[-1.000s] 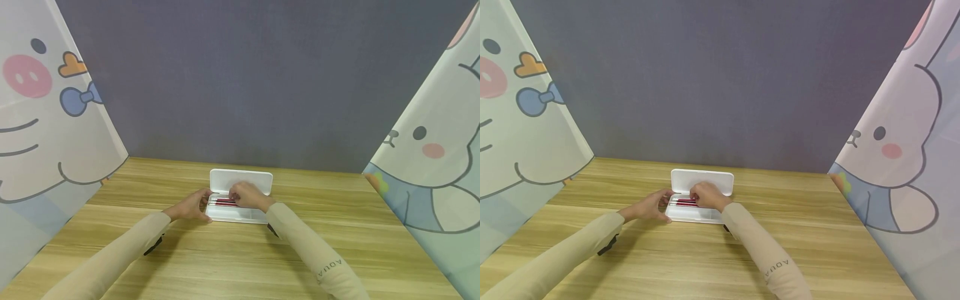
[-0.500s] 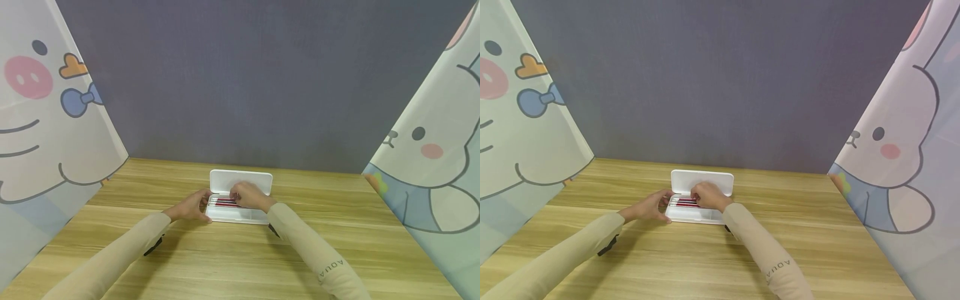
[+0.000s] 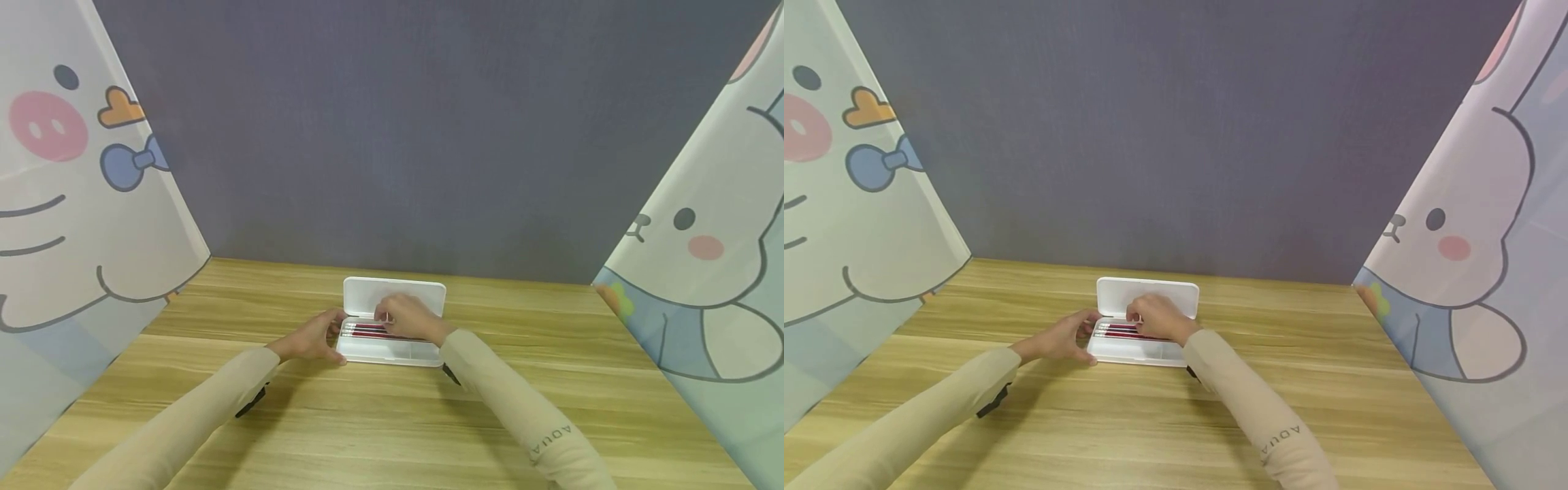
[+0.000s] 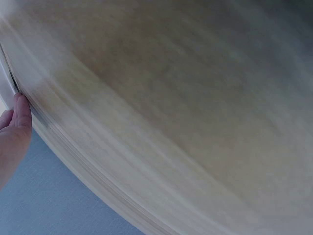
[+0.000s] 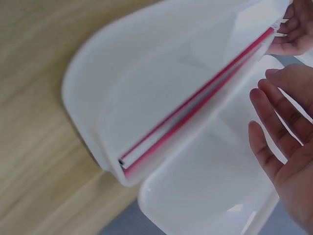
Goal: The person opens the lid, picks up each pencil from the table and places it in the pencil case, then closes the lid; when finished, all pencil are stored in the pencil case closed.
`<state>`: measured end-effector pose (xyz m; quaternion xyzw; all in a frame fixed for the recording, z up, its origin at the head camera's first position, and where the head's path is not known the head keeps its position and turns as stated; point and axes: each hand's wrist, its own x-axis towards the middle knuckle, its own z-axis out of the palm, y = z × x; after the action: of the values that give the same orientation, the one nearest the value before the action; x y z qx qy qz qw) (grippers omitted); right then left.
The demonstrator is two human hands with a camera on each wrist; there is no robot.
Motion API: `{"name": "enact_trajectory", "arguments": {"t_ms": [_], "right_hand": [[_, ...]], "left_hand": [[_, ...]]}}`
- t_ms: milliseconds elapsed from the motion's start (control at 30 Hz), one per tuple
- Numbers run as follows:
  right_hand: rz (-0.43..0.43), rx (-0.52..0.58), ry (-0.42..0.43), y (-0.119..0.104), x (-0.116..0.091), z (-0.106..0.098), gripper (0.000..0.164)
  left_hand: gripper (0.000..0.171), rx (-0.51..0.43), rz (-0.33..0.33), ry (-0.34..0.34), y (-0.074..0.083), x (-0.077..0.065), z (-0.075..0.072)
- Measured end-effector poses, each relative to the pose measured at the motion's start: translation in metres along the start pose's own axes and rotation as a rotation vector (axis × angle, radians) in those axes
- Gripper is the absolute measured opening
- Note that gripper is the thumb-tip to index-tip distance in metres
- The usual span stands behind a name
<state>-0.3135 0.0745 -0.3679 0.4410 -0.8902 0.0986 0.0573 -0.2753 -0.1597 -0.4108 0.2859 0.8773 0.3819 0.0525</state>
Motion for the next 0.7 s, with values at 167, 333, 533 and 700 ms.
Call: {"name": "enact_trajectory", "arguments": {"t_ms": [167, 333, 533, 700], "right_hand": [[-0.02, -0.017, 0.009, -0.003, -0.001, -0.012, 0.014], [-0.021, -0.006, 0.034, -0.005, -0.003, -0.028, 0.017], [-0.026, -0.001, 0.084, -0.003, -0.004, -0.046, 0.019], [-0.01, -0.016, 0.119, 0.0, -0.005, -0.058, 0.02]], "left_hand": [[0.074, -0.007, -0.007, -0.006, -0.001, 0.0, 0.0], [0.075, 0.001, -0.022, -0.001, -0.001, 0.0, 0.0], [0.075, 0.01, -0.015, 0.003, -0.001, 0.001, 0.0], [0.076, 0.014, -0.011, 0.002, -0.002, 0.0, 0.0]]}}
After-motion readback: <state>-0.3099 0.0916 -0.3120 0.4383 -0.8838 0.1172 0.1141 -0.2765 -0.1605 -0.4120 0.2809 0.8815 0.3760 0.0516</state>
